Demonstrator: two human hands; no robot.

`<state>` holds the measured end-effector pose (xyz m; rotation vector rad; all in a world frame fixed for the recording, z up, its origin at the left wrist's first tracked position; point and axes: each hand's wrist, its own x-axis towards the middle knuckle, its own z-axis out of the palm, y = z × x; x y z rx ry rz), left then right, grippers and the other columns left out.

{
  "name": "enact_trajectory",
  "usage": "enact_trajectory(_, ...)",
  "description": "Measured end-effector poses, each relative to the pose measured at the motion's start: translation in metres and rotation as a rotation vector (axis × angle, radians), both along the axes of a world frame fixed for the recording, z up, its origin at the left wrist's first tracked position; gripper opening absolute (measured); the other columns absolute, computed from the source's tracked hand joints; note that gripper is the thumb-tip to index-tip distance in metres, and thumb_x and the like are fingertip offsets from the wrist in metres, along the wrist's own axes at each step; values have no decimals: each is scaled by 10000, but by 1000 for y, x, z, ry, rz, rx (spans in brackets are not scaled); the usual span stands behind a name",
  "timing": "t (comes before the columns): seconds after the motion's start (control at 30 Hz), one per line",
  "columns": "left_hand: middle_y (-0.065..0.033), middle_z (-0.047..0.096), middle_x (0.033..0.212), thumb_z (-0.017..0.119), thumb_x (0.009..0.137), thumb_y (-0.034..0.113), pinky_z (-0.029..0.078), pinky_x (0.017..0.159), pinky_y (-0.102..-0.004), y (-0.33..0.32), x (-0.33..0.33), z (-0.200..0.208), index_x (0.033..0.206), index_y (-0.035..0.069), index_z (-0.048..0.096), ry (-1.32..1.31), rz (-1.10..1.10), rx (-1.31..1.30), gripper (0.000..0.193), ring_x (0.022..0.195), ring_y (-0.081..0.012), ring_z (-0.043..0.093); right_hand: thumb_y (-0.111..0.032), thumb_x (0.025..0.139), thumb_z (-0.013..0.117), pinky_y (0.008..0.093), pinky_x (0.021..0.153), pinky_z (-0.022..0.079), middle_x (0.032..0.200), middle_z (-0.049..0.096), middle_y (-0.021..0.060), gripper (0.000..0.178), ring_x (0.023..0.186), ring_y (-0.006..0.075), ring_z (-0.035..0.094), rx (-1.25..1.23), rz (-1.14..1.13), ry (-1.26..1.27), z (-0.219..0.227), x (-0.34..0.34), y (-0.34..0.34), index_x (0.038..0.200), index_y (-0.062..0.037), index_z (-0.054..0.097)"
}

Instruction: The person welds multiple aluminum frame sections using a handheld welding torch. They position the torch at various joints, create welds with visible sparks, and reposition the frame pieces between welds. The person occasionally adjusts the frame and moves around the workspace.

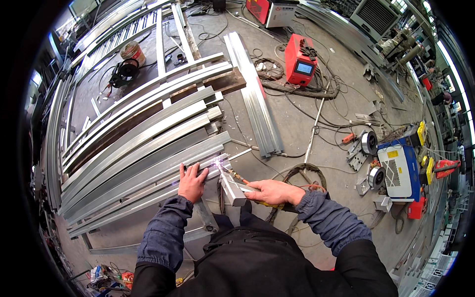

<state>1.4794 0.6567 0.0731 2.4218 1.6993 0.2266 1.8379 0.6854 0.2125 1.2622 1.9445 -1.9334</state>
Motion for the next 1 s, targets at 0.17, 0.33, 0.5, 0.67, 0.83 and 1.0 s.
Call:
enact_trajectory(0.17, -182, 582, 1515, 741, 882, 153, 179, 1319, -717, 0, -1, 0, 1465, 184, 680, -2, -1, 0, 587, 1433, -359, 521, -534, 1139, 583, 358, 960, 526, 1114, 755, 68, 559, 1016, 187, 650, -40, -2, -17, 4, -2, 1, 1482, -99, 656)
enact_trajectory(0.33, -186, 585, 1514, 729, 890, 152, 181, 1317, -718, 0, -2, -2, 1466, 185, 680, -9, 1, 5, 579, 1424, -360, 526, -529, 1139, 588, 340, 935, 527, 1083, 742, 45, 557, 978, 160, 631, -66, -9, -34, 11, -5, 2, 1497, -107, 649)
enact_trajectory(0.5, -191, 589, 1515, 718, 900, 154, 179, 1318, -717, 0, -2, -2, 1467, 186, 682, -17, -4, 13, 569, 1422, -364, 527, -536, 1141, 586, 328, 904, 526, 1032, 726, 31, 559, 943, 149, 620, -36, -21, -11, 8, -3, 0, 1509, -120, 646)
enact_trajectory(0.67, -192, 588, 1522, 716, 905, 156, 168, 1324, -713, 0, -2, -2, 1470, 186, 682, -13, -3, 5, 567, 1430, -365, 523, -542, 1141, 588, 323, 870, 523, 999, 715, 13, 560, 910, 136, 605, -69, -22, -30, 9, -3, 1, 1507, -122, 649)
enact_trajectory(0.83, -185, 583, 1529, 727, 894, 143, 162, 1328, -709, 0, -3, -3, 1467, 193, 665, -17, 3, -1, 579, 1436, -360, 522, -541, 1139, 594, 320, 851, 520, 982, 703, 4, 557, 891, 128, 594, -88, -30, -16, 7, -3, 1, 1500, -121, 653)
enact_trajectory(1.0, -175, 576, 1540, 793, 810, 125, 156, 1339, -687, 3, -3, -2, 1349, 76, 609, -40, 30, -52, 572, 1456, -340, 525, -539, 1139, 595, 320, 833, 515, 957, 688, -3, 554, 875, 122, 584, -58, -29, -6, 0, -2, 0, 1493, -117, 654)
